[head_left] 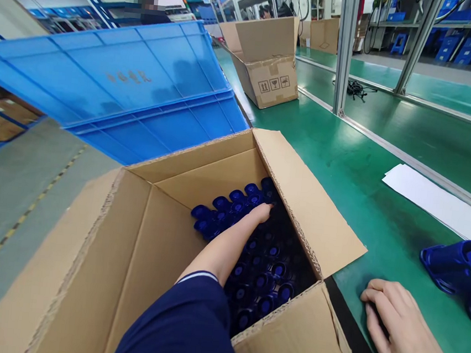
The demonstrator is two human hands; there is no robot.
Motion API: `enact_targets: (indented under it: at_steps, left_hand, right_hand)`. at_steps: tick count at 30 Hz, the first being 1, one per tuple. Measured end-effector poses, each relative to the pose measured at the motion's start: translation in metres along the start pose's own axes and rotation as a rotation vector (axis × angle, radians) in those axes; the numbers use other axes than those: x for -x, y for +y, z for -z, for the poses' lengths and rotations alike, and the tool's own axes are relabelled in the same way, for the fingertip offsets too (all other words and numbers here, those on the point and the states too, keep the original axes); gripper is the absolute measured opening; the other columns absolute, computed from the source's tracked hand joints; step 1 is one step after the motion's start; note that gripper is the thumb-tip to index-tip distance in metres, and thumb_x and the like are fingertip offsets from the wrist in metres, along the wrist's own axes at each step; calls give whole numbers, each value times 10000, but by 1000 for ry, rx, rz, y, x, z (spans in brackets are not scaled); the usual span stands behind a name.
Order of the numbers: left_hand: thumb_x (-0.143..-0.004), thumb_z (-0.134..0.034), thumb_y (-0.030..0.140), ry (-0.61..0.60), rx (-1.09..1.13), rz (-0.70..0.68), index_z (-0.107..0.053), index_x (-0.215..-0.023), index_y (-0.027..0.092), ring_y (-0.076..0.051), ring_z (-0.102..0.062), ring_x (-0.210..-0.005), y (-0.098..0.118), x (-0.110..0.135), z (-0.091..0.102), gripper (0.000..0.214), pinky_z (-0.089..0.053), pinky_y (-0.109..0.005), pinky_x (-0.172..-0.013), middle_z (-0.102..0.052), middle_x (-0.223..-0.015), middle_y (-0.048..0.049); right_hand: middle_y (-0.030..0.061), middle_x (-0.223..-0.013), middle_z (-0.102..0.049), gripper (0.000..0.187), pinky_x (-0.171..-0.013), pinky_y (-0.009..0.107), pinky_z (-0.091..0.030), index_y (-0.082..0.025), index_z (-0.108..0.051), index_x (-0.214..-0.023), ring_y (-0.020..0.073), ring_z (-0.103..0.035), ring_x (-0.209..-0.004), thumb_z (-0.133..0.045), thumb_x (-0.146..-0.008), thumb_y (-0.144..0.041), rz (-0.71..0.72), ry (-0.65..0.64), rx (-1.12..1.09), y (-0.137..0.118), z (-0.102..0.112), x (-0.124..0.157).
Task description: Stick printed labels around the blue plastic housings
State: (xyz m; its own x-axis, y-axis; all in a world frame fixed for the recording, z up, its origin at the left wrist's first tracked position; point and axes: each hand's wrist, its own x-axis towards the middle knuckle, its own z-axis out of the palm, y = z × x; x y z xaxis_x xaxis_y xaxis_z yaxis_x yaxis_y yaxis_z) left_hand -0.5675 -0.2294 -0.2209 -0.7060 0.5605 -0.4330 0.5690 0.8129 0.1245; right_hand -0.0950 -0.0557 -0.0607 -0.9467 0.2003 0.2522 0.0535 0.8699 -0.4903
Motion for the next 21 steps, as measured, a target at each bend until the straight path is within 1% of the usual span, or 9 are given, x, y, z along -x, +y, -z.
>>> enact_targets:
  at_steps: [7, 12, 15, 18, 21]
  left_hand:
    - [-957, -620, 359, 59, -70, 51, -578, -1283, 182, -248, -630, -1083, 2, 4, -13, 373, -558, -461, -907, -601, -1287, -109]
    - [-956, -621, 366, 110, -87, 156, -590, -1260, 174, -242, -638, -1061, 12, 6, -15, 361, -565, -450, -887, -614, -1258, -104]
    - [-953, -625, 361, 159, -99, 219, -593, -1253, 174, -247, -631, -1079, 21, 5, -18, 355, -561, -455, -896, -606, -1276, -107]
    - [-955, -622, 361, 212, -107, 229, -596, -1254, 183, -254, -617, -1113, 27, 3, -19, 350, -549, -467, -924, -593, -1303, -110]
    - [-953, -624, 367, 234, -103, 204, -592, -1257, 176, -252, -624, -1096, 28, 3, -19, 361, -553, -464, -913, -603, -1283, -109]
  right_hand:
    - [96, -1138, -553, 137, -912, 434, -453, -226, -543, -1131, 245, -542, -1077, -455, -1027, -218, -2, -1, 0, 1, -1, 1]
    - [93, -1131, -554, 128, -906, 430, -457, -225, -545, -1120, 242, -542, -1071, -458, -1026, -217, -8, 5, 5, 0, -1, 0]
    - [92, -1136, -553, 138, -907, 423, -459, -229, -545, -1132, 238, -543, -1074, -457, -1026, -213, 0, 9, 6, 0, 0, 0]
    - [91, -1141, -550, 131, -910, 421, -457, -229, -544, -1126, 237, -539, -1081, -462, -1024, -215, -3, 7, 5, 1, 0, 0]
    - [90, -1134, -551, 126, -903, 422, -457, -228, -542, -1123, 235, -539, -1070, -463, -1026, -216, -7, 2, 2, 1, 0, 0]
